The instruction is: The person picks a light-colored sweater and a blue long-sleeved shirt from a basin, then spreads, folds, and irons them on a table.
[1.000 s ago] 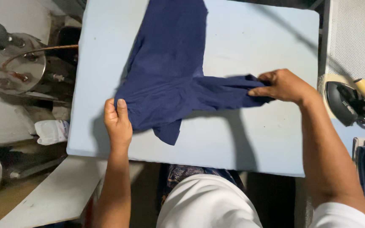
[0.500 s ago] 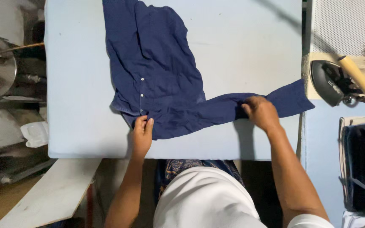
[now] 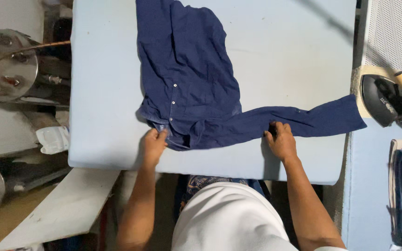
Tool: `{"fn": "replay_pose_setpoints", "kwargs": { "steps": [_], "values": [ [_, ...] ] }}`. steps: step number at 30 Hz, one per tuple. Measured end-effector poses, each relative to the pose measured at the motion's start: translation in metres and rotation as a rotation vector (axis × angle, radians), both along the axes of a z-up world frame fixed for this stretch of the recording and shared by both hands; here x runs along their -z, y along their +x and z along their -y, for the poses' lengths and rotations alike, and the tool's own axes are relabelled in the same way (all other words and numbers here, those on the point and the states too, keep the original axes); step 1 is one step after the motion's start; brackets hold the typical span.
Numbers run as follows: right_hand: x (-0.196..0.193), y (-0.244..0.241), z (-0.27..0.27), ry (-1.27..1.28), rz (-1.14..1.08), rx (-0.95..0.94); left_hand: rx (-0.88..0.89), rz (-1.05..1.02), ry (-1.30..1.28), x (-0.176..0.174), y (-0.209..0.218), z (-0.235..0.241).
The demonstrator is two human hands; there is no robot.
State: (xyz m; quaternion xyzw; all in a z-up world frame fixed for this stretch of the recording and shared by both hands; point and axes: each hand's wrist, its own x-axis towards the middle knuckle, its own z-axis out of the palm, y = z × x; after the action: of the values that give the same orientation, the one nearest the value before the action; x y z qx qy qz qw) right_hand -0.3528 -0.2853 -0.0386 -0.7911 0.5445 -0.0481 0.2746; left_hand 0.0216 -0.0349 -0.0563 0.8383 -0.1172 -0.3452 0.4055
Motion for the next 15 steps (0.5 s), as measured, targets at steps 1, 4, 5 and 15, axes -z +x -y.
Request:
{"fn": "replay_pose_setpoints", "kwargs": {
  "steps": [1,4,5,15],
  "values": [
    [-0.003,0.005,-0.001,0.005,0.014,-0.015,0.036,0.101,0.065,-0.007,0.018,-0.001],
    [-0.016,0.023,-0.022,0.023,0.070,-0.103,-0.066,0.101,-0.107,-0.031,0.092,-0.009],
    [-0.019,0.034,-0.032,0.020,0.105,-0.161,-0.086,0.240,-0.115,-0.038,0.113,-0.010],
    [-0.039,-0.021,-0.031,0.234,0.179,0.278,0.177,0.862,-0.081,-0.046,0.071,-0.029]
  ]
}}
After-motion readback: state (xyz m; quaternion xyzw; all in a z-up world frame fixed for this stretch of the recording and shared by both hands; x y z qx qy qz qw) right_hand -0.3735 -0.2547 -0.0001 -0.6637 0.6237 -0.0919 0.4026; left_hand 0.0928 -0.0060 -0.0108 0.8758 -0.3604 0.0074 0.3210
